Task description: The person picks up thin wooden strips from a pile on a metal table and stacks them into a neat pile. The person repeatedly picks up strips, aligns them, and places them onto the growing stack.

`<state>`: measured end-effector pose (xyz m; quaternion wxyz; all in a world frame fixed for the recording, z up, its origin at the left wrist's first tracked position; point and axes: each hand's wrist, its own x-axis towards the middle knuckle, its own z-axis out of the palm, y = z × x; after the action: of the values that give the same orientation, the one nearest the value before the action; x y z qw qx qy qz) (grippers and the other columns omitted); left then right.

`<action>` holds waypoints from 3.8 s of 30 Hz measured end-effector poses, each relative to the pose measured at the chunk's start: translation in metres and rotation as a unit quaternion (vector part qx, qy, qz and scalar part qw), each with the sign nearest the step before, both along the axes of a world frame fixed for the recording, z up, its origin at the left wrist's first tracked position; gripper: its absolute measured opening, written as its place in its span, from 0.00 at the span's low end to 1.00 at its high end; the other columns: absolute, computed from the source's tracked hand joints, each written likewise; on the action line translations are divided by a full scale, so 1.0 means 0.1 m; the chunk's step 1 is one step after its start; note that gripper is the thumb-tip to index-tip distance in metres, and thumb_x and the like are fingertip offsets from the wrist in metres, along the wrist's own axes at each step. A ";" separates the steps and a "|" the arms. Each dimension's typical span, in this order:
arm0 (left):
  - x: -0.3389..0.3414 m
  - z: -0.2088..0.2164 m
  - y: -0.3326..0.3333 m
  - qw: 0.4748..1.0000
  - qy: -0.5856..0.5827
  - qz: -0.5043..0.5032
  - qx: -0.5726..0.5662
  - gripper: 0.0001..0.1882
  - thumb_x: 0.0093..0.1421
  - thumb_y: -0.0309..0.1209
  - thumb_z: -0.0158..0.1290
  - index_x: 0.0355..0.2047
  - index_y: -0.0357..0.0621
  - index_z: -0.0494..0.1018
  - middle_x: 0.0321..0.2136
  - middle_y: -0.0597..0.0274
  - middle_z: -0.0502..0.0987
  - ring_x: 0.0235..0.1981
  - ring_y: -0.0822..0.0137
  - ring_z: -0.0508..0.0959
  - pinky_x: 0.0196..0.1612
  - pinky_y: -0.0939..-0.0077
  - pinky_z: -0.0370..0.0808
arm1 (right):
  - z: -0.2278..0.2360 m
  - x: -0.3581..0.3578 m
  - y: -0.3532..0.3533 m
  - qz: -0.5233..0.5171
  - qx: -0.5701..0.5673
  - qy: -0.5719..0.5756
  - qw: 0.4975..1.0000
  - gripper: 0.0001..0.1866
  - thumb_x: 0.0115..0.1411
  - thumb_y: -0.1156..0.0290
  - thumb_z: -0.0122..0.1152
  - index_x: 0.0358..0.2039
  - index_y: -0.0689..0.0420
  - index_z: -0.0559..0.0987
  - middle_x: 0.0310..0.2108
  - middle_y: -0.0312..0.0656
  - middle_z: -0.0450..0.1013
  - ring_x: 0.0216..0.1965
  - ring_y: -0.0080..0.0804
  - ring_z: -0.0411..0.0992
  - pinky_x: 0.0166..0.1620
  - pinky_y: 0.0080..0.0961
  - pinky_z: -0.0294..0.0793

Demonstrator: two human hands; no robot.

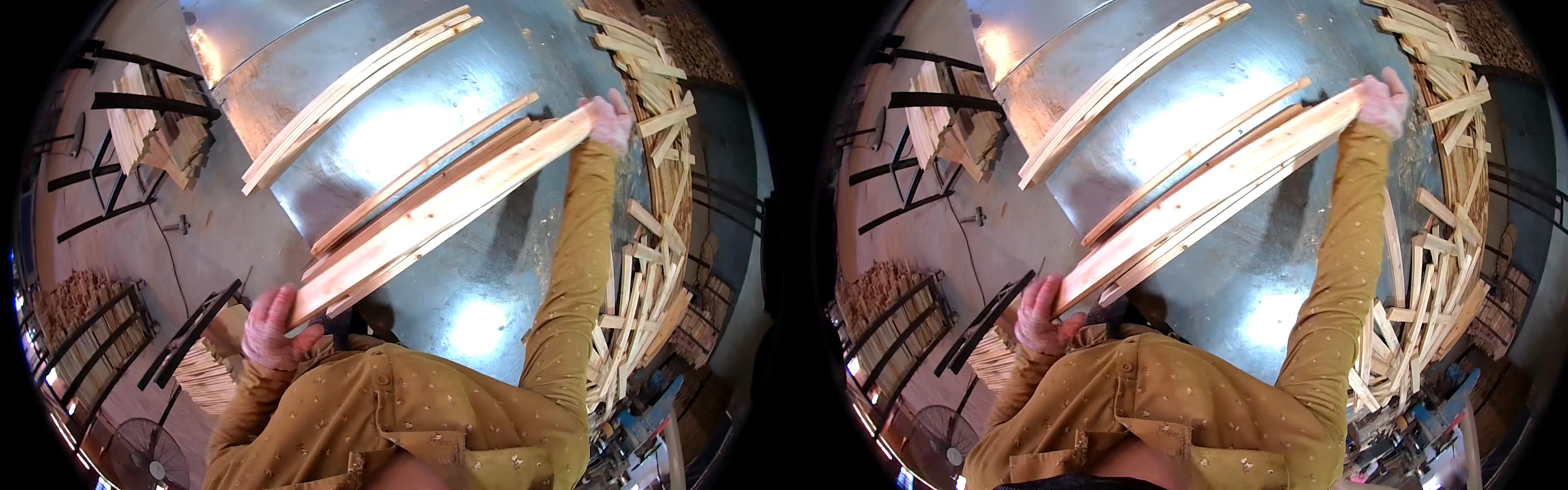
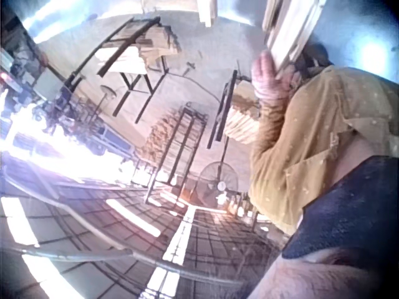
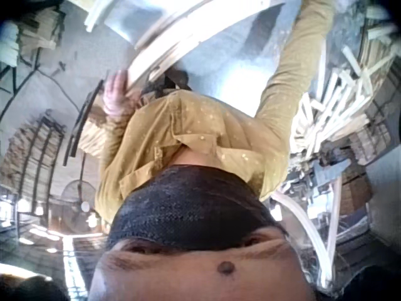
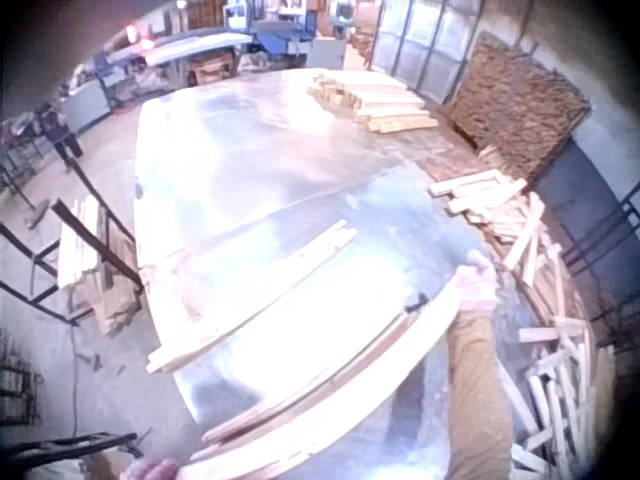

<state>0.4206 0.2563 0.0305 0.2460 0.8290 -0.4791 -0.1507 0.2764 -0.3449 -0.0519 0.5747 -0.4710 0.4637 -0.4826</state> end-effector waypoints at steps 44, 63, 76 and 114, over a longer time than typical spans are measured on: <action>-4.53 -0.61 -2.95 0.770 0.541 -0.335 -0.049 0.31 0.55 0.46 0.63 0.52 0.38 0.70 0.43 0.52 0.74 0.43 0.57 0.77 0.49 0.61 0.75 | 1.44 -4.17 2.91 -0.066 -0.358 0.388 0.847 0.35 0.54 0.46 0.65 0.55 0.55 0.68 0.41 0.48 0.74 0.42 0.45 0.74 0.45 0.46 0.75; -3.48 -1.77 -2.58 0.879 0.459 0.035 0.123 0.34 0.67 0.57 0.42 0.62 0.45 0.65 0.49 0.53 0.77 0.49 0.55 0.76 0.55 0.66 0.69 | -0.05 -3.45 4.30 0.107 0.207 0.050 0.971 0.46 0.58 0.64 0.67 0.69 0.61 0.50 0.50 0.49 0.74 0.53 0.40 0.72 0.55 0.31 0.72; -1.81 -0.53 -2.28 0.933 0.045 -0.031 0.355 0.22 0.63 0.45 0.50 0.49 0.42 0.67 0.42 0.43 0.78 0.44 0.45 0.79 0.48 0.52 0.74 | -0.35 -1.81 3.73 0.122 0.167 0.438 0.875 0.37 0.61 0.45 0.53 0.62 0.59 0.63 0.44 0.57 0.77 0.47 0.57 0.75 0.51 0.44 0.72; -3.06 -1.12 -2.26 0.820 0.557 -0.066 0.112 0.28 0.55 0.39 0.66 0.51 0.37 0.71 0.36 0.67 0.76 0.39 0.71 0.75 0.46 0.78 0.72 | -0.23 -6.19 2.96 0.230 -0.133 0.774 0.575 0.42 0.51 0.51 0.66 0.64 0.53 0.63 0.55 0.46 0.67 0.56 0.45 0.67 0.57 0.38 0.68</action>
<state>0.1142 0.0300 -0.0819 0.3655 0.5921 -0.2937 -0.6554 -0.3430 -0.0492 -0.0748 0.0194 -0.8274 0.5387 0.1575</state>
